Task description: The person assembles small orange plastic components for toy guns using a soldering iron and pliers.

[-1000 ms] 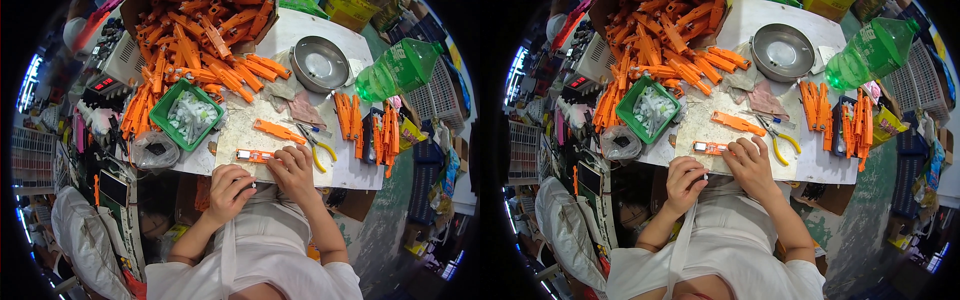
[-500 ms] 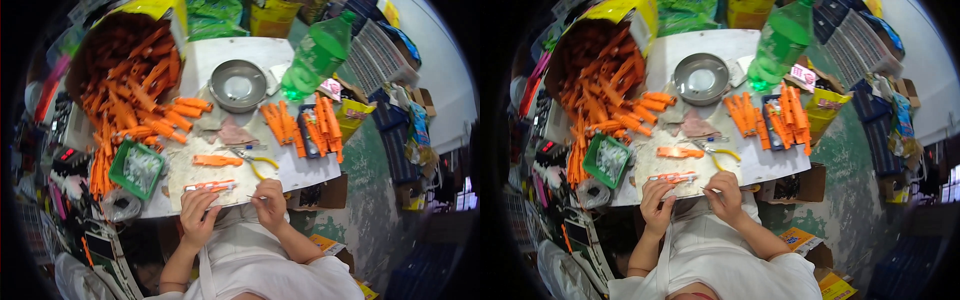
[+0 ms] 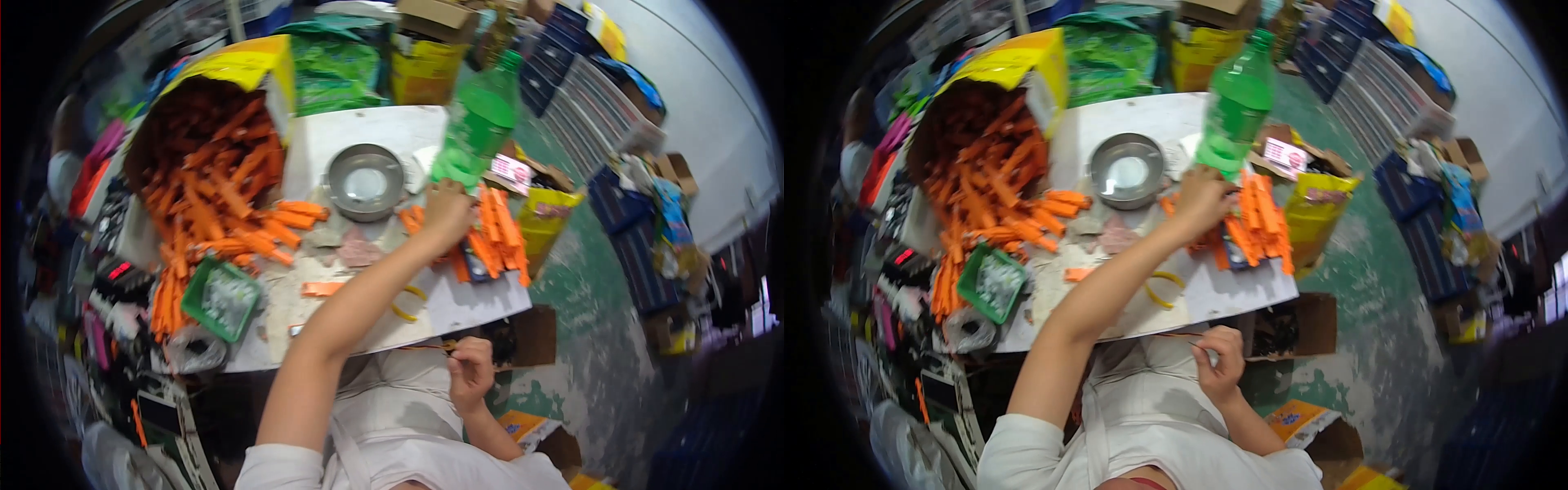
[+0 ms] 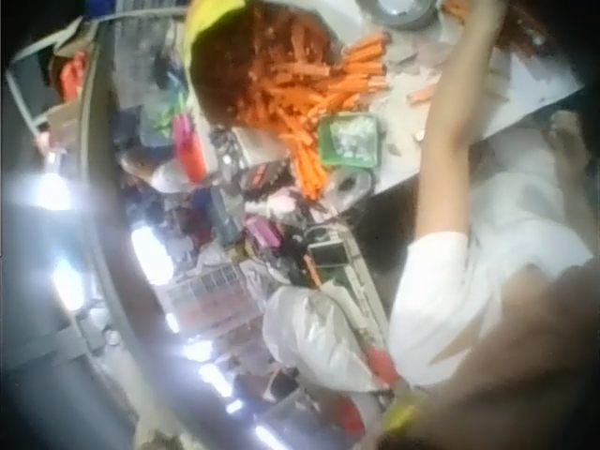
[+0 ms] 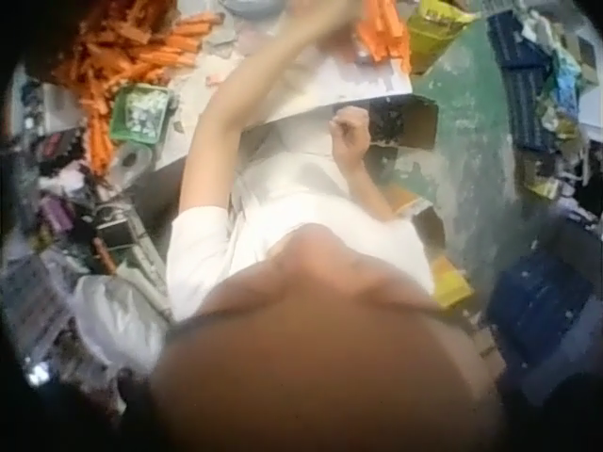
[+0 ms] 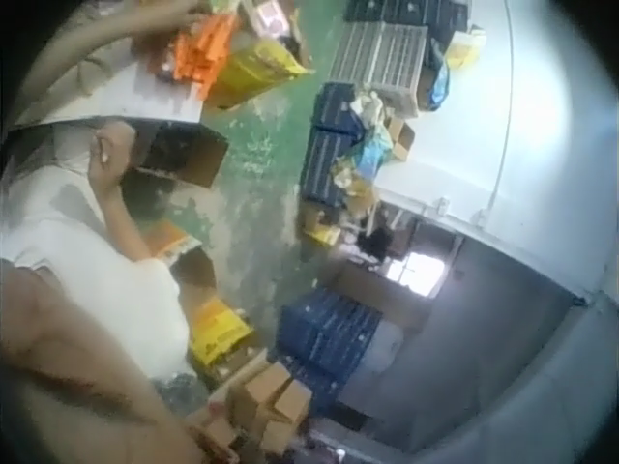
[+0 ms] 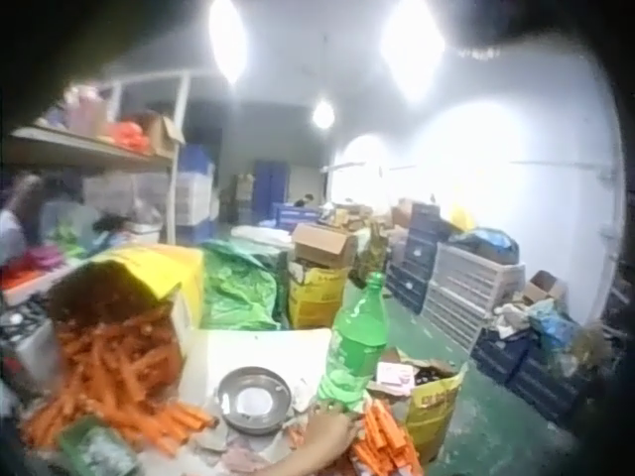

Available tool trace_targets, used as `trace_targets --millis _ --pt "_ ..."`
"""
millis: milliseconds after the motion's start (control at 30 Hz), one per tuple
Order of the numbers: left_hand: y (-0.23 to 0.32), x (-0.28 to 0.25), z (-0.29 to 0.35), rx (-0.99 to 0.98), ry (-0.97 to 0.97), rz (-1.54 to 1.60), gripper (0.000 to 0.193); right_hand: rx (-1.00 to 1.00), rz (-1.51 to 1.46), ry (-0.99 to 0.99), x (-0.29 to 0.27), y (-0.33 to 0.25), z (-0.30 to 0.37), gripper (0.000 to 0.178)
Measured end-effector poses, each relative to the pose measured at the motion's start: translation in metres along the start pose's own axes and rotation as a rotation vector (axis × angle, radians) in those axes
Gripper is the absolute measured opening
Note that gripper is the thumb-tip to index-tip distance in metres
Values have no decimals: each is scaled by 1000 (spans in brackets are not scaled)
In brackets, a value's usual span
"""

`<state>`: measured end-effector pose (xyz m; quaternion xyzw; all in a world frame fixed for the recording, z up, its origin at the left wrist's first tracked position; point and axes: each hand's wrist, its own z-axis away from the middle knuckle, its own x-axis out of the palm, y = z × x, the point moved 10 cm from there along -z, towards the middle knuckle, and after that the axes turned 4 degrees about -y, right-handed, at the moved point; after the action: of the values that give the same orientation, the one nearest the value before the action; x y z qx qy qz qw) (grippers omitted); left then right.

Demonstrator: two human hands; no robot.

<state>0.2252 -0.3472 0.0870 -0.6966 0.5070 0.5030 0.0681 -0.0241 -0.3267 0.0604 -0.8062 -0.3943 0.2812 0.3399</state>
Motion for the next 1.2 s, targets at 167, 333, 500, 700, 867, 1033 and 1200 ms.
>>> trace_targets --millis 167,333,500,700,867,1033,1200 --pt "50 -51 40 223 267 149 37 84 -82 47 -14 11 8 7" --pt "31 -154 152 171 159 103 31 210 -258 -60 12 22 2 10" --pt "-71 -272 250 -245 192 -466 21 112 -282 -200 49 3 -10 11" --pt "-119 -324 283 -491 37 -654 11 139 -356 -255 95 -10 -2 12" --pt "-135 -299 273 -429 -162 -676 9 5 -256 -383 112 -35 2 14" --pt "-150 -276 262 -384 -337 -772 10 38 -207 -383 108 -34 4 14" --pt "-159 -265 260 -407 -388 -828 13 22 -198 -398 109 -35 4 15"
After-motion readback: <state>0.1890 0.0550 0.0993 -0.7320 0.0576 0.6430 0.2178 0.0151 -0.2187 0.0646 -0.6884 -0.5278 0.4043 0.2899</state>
